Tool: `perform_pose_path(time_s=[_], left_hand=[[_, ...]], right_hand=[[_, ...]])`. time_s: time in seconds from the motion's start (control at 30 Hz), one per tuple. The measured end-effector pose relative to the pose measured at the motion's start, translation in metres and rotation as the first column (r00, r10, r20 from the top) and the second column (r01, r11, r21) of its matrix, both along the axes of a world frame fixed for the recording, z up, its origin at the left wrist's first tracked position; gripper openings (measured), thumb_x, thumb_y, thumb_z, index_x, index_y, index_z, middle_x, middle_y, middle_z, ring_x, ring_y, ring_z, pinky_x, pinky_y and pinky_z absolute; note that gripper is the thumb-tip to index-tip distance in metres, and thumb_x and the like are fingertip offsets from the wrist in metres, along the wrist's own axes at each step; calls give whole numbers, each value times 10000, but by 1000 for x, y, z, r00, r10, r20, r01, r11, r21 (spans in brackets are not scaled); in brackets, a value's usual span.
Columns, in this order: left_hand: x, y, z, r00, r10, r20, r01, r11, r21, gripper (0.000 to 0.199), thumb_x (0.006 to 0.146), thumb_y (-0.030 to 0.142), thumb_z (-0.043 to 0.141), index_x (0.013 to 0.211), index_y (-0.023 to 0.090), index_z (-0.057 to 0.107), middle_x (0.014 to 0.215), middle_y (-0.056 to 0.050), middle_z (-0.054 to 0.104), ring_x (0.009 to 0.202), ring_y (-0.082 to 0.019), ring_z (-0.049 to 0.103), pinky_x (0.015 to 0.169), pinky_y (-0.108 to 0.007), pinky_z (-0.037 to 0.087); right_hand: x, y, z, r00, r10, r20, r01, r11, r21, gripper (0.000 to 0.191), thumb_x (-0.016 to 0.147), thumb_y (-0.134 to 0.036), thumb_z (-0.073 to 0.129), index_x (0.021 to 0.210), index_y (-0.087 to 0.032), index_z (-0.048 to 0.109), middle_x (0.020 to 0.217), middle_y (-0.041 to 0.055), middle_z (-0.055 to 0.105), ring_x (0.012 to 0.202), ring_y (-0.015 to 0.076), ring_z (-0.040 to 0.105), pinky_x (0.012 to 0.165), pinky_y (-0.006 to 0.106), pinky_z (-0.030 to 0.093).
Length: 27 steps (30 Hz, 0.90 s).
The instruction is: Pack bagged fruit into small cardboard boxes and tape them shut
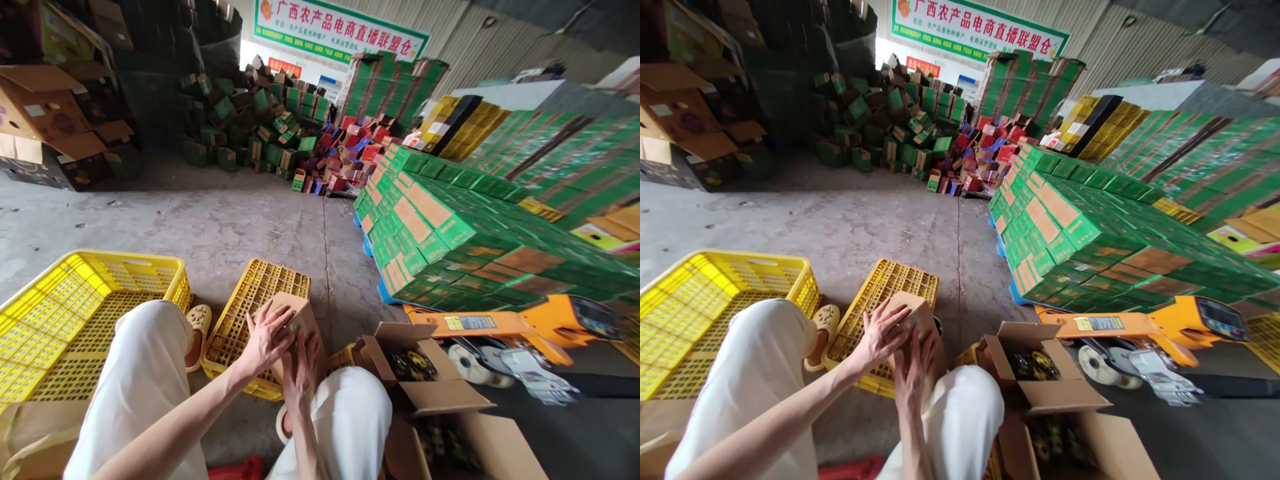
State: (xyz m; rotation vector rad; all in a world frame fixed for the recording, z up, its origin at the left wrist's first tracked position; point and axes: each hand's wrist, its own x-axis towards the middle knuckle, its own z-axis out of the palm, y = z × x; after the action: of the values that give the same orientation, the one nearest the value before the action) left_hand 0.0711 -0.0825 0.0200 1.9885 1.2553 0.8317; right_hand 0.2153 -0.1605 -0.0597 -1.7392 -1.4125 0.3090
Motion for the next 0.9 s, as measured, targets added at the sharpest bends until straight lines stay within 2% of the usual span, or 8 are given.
perform_pose_path(time_s=[0.13, 0.2, 0.27, 0.4, 0.53, 0.63, 0.77, 0.9], left_hand=[[-6, 11, -3, 994, -90, 65, 89, 996, 20, 563, 1012, 409, 662, 1573, 368, 658, 1701, -81, 555, 1680, -470, 257, 1291, -835, 191], [-7, 13, -6, 983, -164, 84, 159, 985, 65, 560, 1009, 425, 671, 1564, 352, 672, 1685, -95, 572, 1659, -441, 324, 1326, -752, 246], [-5, 8, -8, 975, -204, 90, 193, 974, 118, 569, 1016, 452, 674, 1572, 333, 665, 1676, -115, 576, 1642, -428, 358, 1333, -721, 268], [13, -14, -9, 987, -64, 144, 32, 976, 217, 581, 1051, 514, 653, 1596, 317, 626, 1644, -144, 580, 1642, -428, 337, 1314, -729, 286], [22, -20, 5, 974, 20, 227, -99, 933, 345, 720, 1049, 514, 668, 1708, 335, 440, 1735, -146, 447, 1675, -413, 284, 1342, -711, 240], [7, -16, 7, 971, 48, 232, -125, 936, 328, 889, 1047, 518, 671, 1789, 353, 210, 1848, -134, 239, 1729, -414, 127, 1370, -690, 195], [-31, -19, -16, 950, 125, 286, -162, 981, 111, 1015, 1037, 572, 662, 1805, 363, 32, 1897, -102, 16, 1739, -400, 5, 1390, -665, 141], [-49, -27, -35, 888, 251, 386, -206, 966, -155, 1141, 993, 614, 695, 1796, 363, -76, 1899, -74, 31, 1740, -354, 45, 1403, -592, 159]], right_hand=[[14, 28, 31, 991, 0, -134, 8, 998, 58, 862, 1021, -781, 494, 1693, -244, 445, 1794, 194, 372, 1667, 470, 296, 1313, 712, 292], [25, 45, 50, 969, -33, -245, 53, 996, 77, 934, 989, -798, 512, 1696, -196, 415, 1781, 224, 383, 1639, 444, 373, 1310, 680, 324], [35, 58, 67, 941, -12, -337, 33, 998, 55, 940, 906, -787, 651, 1610, -179, 524, 1677, 230, 534, 1562, 416, 499, 1281, 609, 405], [41, 63, 85, 885, -20, -465, 34, 999, 23, 659, 835, -692, 782, 1285, -212, 745, 1281, 156, 802, 1217, 351, 742, 1101, 501, 566], [28, 48, 79, 805, -114, -582, 180, 982, 57, 705, 846, -659, 791, 1385, -210, 716, 1368, 152, 771, 1255, 356, 727, 1074, 479, 582], [6, 38, 62, 783, -92, -615, 165, 984, 62, 755, 940, -655, 699, 1548, -216, 611, 1445, 166, 738, 1276, 365, 726, 1046, 494, 607], [-29, 30, 40, 902, -73, -426, 122, 989, 89, 748, 983, -668, 644, 1573, -212, 582, 1541, 208, 665, 1385, 410, 659, 1114, 583, 572], [-34, 28, 38, 966, 37, -256, -8, 994, 112, 802, 1012, -604, 647, 1672, -196, 446, 1668, 239, 534, 1508, 411, 556, 1202, 612, 507]])
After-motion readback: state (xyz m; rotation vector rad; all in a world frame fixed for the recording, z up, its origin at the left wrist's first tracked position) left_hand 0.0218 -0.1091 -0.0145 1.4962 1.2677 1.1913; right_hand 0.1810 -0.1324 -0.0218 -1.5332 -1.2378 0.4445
